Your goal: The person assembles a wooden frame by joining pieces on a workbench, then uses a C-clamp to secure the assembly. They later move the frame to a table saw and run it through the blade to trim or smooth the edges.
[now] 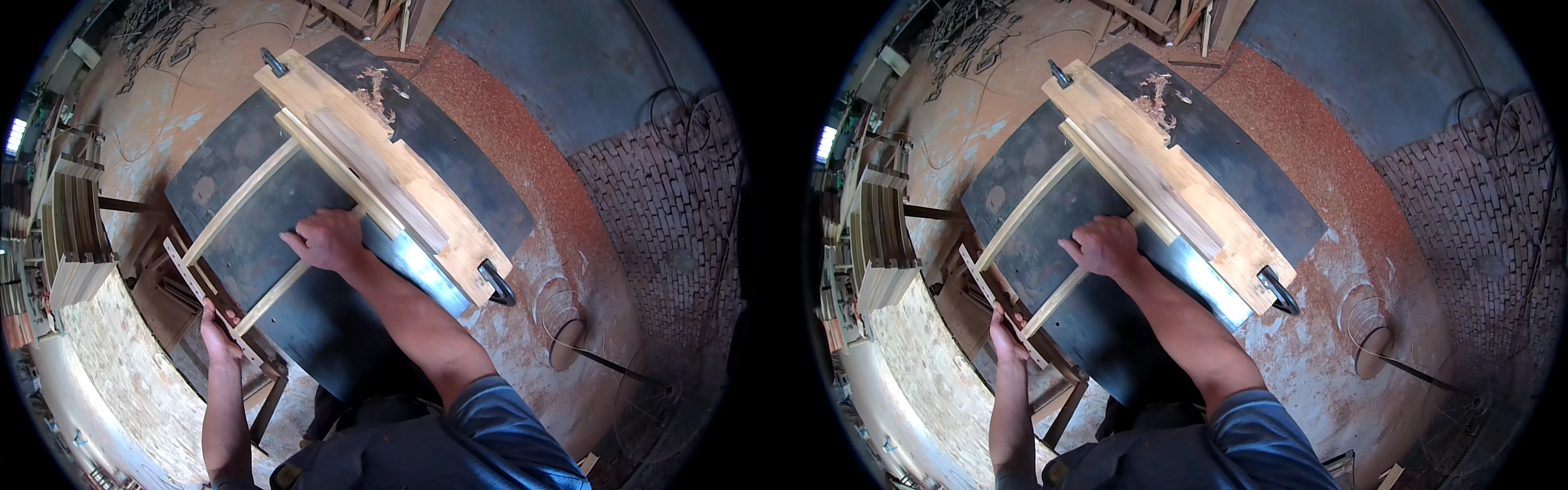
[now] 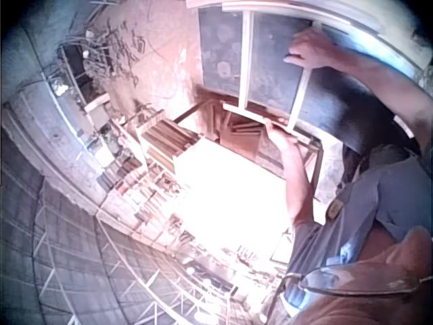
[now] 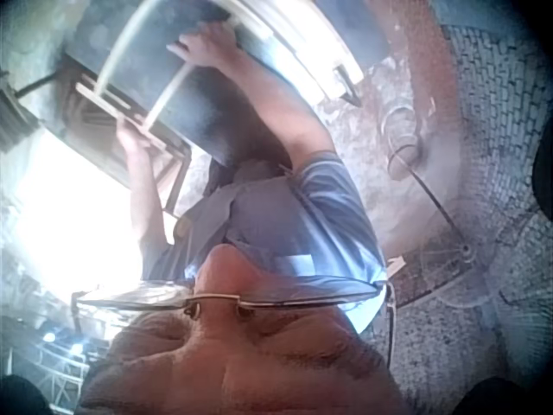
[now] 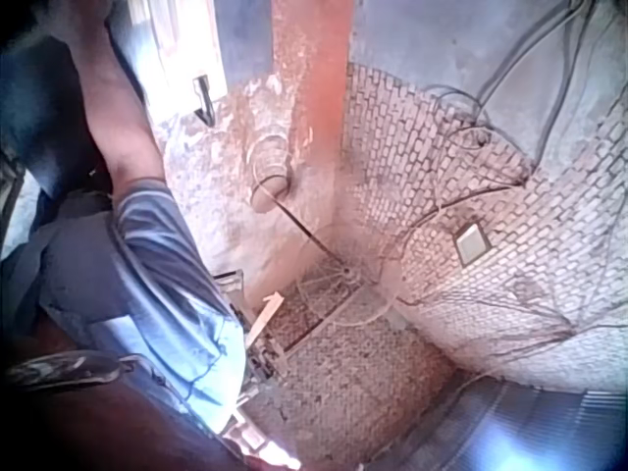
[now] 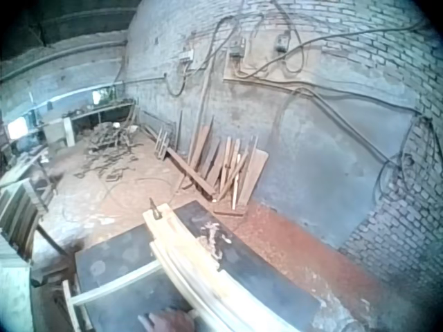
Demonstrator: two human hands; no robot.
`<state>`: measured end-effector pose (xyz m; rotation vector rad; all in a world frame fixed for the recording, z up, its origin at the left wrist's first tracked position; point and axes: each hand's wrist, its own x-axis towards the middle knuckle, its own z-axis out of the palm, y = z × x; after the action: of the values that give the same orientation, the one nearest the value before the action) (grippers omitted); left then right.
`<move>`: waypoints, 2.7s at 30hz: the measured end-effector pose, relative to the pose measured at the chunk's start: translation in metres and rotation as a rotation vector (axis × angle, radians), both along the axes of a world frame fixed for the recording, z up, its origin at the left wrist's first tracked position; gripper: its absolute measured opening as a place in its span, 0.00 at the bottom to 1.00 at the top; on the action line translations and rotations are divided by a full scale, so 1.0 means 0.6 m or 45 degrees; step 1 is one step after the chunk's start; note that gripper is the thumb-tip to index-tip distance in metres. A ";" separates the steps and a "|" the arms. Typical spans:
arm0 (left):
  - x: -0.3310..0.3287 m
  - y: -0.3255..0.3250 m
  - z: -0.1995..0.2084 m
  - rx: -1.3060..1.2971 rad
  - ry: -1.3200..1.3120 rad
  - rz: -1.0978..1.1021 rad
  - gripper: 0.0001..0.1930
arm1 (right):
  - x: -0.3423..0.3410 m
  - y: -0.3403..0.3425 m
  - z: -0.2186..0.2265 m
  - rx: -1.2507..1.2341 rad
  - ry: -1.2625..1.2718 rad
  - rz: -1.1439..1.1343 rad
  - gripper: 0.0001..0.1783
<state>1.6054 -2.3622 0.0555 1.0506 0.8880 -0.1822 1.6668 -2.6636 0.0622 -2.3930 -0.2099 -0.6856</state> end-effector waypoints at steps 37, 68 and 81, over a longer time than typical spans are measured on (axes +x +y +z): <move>0.178 0.061 0.003 -0.002 -0.024 -0.055 0.15 | 0.176 0.069 -0.009 0.027 0.182 0.037 0.23; -0.625 -0.112 -0.043 0.741 0.200 0.257 0.42 | -0.478 0.163 0.139 0.760 1.206 1.245 0.20; -0.961 -0.087 -0.015 1.075 -0.108 0.881 0.25 | -0.676 0.227 0.233 0.144 1.063 2.352 0.22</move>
<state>1.0289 -2.4141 0.0463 1.4247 1.2334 0.8806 1.2613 -2.5271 0.2021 -1.2272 -1.5450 1.0456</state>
